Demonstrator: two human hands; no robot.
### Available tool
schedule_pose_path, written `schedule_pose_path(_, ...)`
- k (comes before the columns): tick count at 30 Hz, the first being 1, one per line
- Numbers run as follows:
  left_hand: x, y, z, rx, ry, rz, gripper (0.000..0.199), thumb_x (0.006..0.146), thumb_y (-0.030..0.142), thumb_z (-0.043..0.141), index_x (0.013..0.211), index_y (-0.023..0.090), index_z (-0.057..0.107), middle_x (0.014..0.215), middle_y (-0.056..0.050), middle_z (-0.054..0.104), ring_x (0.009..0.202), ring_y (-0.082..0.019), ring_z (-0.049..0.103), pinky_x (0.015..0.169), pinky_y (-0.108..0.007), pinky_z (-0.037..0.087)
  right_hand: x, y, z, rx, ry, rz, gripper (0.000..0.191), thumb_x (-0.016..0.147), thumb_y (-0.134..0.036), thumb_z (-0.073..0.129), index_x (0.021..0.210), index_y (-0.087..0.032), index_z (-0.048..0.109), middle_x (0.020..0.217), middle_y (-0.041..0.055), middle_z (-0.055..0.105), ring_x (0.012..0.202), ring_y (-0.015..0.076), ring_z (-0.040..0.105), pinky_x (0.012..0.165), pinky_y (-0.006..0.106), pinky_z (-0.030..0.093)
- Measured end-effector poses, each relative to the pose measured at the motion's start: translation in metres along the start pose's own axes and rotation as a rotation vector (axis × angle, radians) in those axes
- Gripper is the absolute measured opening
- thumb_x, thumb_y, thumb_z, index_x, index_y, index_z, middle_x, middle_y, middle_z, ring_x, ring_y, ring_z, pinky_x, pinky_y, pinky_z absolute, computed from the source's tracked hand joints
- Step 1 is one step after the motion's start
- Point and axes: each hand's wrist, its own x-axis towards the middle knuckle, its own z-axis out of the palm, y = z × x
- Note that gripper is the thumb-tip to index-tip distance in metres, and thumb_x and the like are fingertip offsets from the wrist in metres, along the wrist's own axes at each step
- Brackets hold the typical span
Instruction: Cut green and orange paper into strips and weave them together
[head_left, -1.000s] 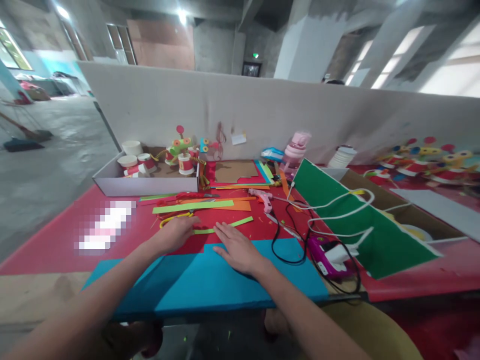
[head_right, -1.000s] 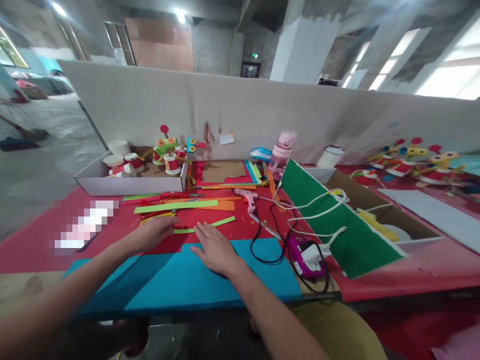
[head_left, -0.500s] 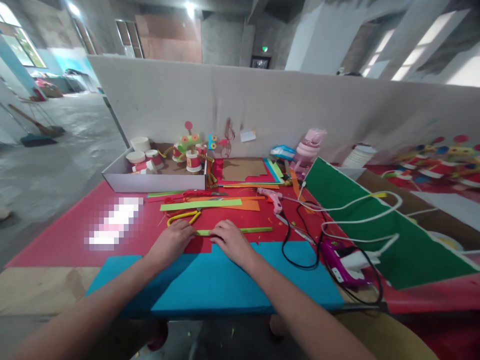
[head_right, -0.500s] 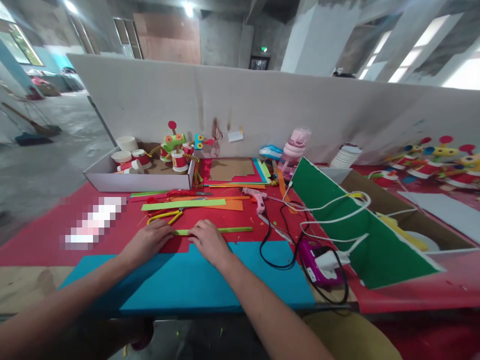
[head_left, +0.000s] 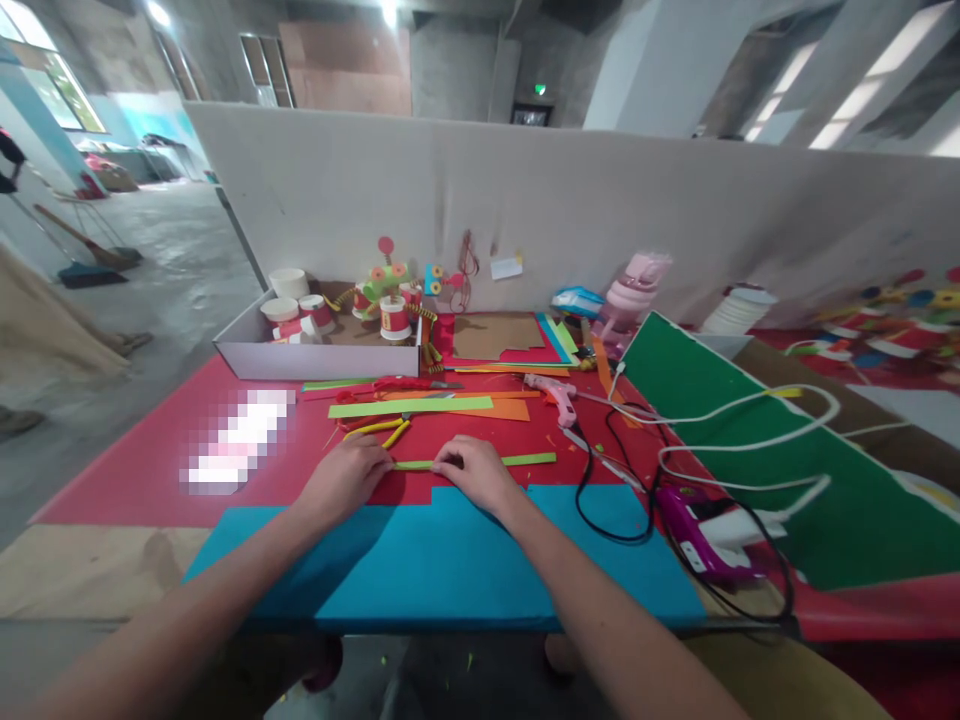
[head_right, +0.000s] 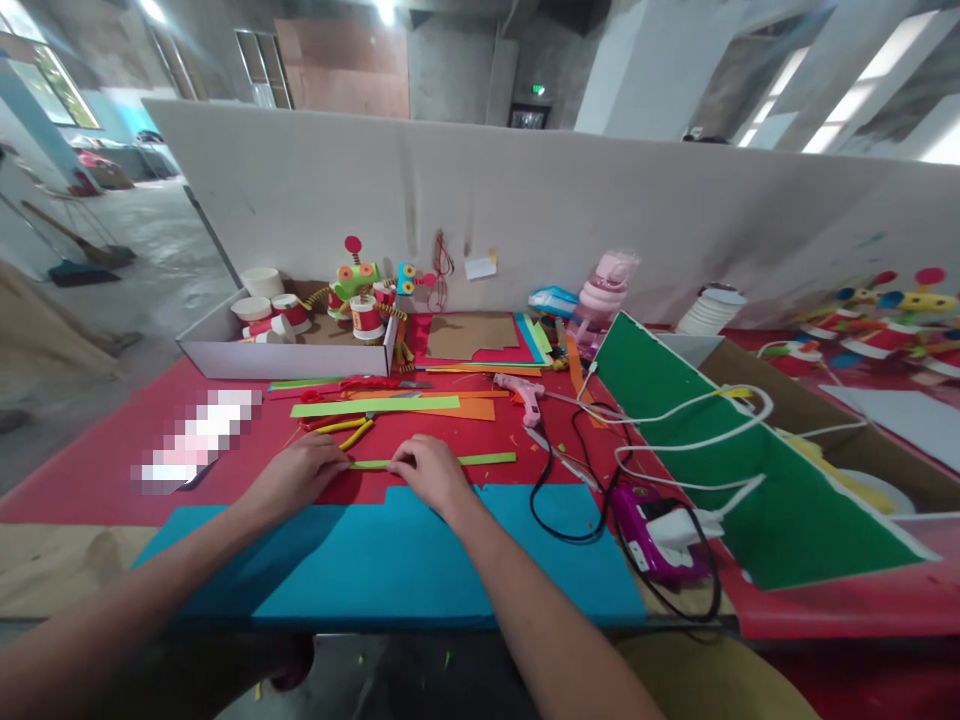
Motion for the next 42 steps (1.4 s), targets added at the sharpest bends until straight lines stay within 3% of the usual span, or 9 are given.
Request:
schedule_pose_path(5, 0.000, 0.004, 0.000, 0.030, 0.002, -0.140, 0.022, 0.088, 0.026, 0.048, 0.081, 0.017, 0.066, 0.086, -0.008, 0.066, 0.087, -0.023, 0.059, 0.070, -0.030, 0.043, 0.001, -0.003, 0.000, -0.067, 0.014, 0.034, 0.009, 0.085, -0.026, 0.063, 0.079, -0.020, 0.065, 0.082, 0.0012, 0.065, 0.076, 0.0138, 0.057, 0.065, 0.024, 0.036)
schedule_pose_path(9, 0.005, 0.008, 0.002, 0.127, -0.014, -0.176, 0.022, 0.090, 0.028, 0.047, 0.079, 0.018, 0.063, 0.085, -0.007, 0.065, 0.087, -0.022, 0.059, 0.068, -0.029, 0.042, 0.003, -0.010, -0.001, -0.125, 0.000, 0.083, 0.010, 0.086, -0.027, 0.062, 0.079, -0.020, 0.063, 0.081, 0.0012, 0.064, 0.076, 0.0140, 0.056, 0.065, 0.025, 0.034)
schedule_pose_path(18, 0.007, 0.012, 0.005, 0.318, -0.027, -0.132, 0.020, 0.091, 0.029, 0.047, 0.086, 0.015, 0.061, 0.094, -0.011, 0.066, 0.094, -0.025, 0.059, 0.077, -0.033, 0.044, 0.005, -0.014, -0.003, -0.189, -0.020, 0.143, 0.012, 0.083, -0.028, 0.066, 0.080, -0.020, 0.059, 0.083, 0.0013, 0.063, 0.074, 0.0142, 0.055, 0.060, 0.025, 0.030)
schedule_pose_path(24, 0.005, 0.001, 0.013, 0.314, 0.035, -0.044, 0.015, 0.090, 0.026, 0.049, 0.092, 0.016, 0.060, 0.096, -0.012, 0.065, 0.093, -0.026, 0.060, 0.078, -0.036, 0.044, 0.005, -0.016, -0.003, -0.229, -0.026, 0.116, 0.012, 0.083, -0.026, 0.067, 0.085, -0.021, 0.057, 0.086, 0.0024, 0.060, 0.078, 0.0157, 0.056, 0.062, 0.026, 0.032)
schedule_pose_path(29, 0.000, -0.003, 0.015, 0.282, 0.041, -0.060, 0.017, 0.091, 0.025, 0.046, 0.096, 0.016, 0.060, 0.098, -0.013, 0.063, 0.095, -0.026, 0.059, 0.076, -0.036, 0.044, 0.005, -0.017, -0.003, -0.236, -0.025, 0.108, 0.011, 0.083, -0.026, 0.067, 0.086, -0.021, 0.057, 0.087, 0.0024, 0.060, 0.080, 0.0160, 0.056, 0.064, 0.027, 0.033)
schedule_pose_path(37, 0.006, 0.002, -0.001, 0.152, -0.054, -0.077, 0.015, 0.087, 0.023, 0.050, 0.075, 0.016, 0.056, 0.089, -0.011, 0.060, 0.087, -0.025, 0.056, 0.072, -0.034, 0.042, 0.003, -0.016, -0.004, -0.274, -0.041, 0.057, 0.012, 0.085, -0.027, 0.065, 0.094, -0.022, 0.058, 0.092, 0.0034, 0.061, 0.084, 0.0173, 0.057, 0.069, 0.028, 0.035)
schedule_pose_path(42, -0.003, 0.009, 0.002, 0.236, -0.025, -0.027, 0.013, 0.086, 0.017, 0.048, 0.077, 0.017, 0.058, 0.089, -0.011, 0.062, 0.090, -0.026, 0.057, 0.074, -0.035, 0.041, -0.002, -0.016, -0.005, -0.285, -0.041, -0.005, 0.013, 0.085, -0.029, 0.064, 0.095, -0.022, 0.060, 0.096, 0.0047, 0.060, 0.090, 0.0184, 0.056, 0.075, 0.030, 0.036)
